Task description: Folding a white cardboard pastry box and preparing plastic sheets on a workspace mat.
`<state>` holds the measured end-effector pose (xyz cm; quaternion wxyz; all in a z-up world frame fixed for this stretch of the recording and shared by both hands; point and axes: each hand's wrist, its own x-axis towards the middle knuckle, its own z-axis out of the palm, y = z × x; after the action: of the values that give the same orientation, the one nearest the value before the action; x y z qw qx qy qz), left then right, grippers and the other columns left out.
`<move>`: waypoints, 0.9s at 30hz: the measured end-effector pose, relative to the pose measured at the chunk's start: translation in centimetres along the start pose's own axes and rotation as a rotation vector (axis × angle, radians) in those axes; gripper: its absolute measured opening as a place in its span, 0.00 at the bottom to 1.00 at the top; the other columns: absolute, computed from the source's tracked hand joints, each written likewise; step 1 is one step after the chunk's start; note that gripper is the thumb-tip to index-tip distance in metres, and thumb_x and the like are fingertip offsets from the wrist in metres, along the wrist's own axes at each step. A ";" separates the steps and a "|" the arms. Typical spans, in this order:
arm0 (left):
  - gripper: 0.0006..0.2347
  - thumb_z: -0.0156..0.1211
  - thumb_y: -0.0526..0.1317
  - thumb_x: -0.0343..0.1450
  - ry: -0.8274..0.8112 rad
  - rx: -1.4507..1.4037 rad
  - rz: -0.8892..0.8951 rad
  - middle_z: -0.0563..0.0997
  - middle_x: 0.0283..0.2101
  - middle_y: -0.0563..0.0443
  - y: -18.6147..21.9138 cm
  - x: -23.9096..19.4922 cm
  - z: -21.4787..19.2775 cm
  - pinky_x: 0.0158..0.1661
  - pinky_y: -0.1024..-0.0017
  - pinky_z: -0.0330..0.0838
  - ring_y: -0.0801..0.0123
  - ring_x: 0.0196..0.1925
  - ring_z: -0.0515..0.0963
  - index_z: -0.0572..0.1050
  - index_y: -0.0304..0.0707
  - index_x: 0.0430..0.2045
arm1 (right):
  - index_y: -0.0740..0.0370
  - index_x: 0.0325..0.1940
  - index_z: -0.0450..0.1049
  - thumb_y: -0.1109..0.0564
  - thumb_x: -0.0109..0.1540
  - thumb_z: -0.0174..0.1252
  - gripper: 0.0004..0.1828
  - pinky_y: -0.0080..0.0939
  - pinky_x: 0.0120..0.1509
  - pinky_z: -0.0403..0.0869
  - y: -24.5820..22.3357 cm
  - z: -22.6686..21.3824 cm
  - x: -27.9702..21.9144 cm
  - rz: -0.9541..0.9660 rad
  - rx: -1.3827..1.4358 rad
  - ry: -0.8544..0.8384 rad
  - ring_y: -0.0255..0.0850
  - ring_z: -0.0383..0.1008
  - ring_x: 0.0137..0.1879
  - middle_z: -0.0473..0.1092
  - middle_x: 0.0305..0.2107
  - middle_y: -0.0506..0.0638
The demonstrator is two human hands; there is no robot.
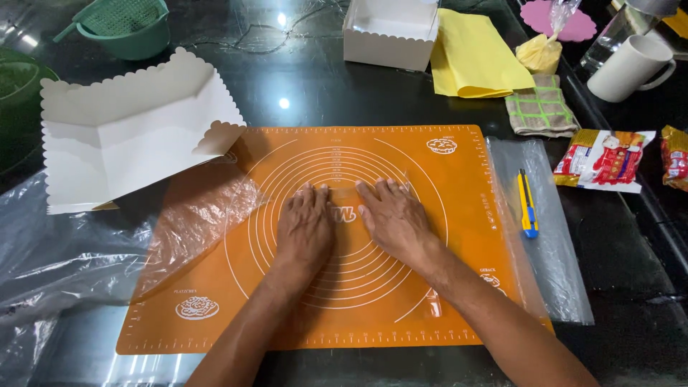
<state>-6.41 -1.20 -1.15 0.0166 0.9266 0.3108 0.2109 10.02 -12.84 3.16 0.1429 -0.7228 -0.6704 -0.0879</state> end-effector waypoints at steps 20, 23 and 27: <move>0.32 0.47 0.46 0.72 -0.411 0.274 0.087 0.48 0.74 0.27 4.5 2.6 0.2 0.66 0.42 0.50 0.30 0.74 0.49 0.47 0.36 0.73 | 0.64 0.72 0.57 0.45 0.72 0.40 0.29 0.62 0.77 0.54 0.0 1.0 -0.3 0.171 -0.089 -0.171 0.66 0.59 0.71 0.60 0.62 0.74; 0.32 0.46 0.46 0.73 -0.376 0.287 0.151 0.48 0.75 0.32 3.8 2.4 2.2 0.68 0.43 0.49 0.37 0.76 0.48 0.47 0.31 0.72 | 0.65 0.72 0.57 0.43 0.71 0.41 0.31 0.62 0.73 0.52 1.0 2.5 -0.9 0.136 -0.132 -0.093 0.71 0.56 0.69 0.57 0.61 0.82; 0.29 0.45 0.46 0.75 -0.363 0.147 0.133 0.50 0.74 0.31 4.2 2.7 -0.3 0.68 0.46 0.51 0.40 0.75 0.50 0.48 0.44 0.74 | 0.79 0.64 0.62 0.46 0.69 0.44 0.32 0.61 0.72 0.57 1.6 2.7 -1.1 0.111 -0.066 0.008 0.67 0.63 0.66 0.64 0.57 0.77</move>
<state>-2.23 -3.05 0.83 -0.0095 0.9667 0.2553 0.0180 11.35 -13.10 0.09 0.1264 -0.7628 -0.6255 -0.1049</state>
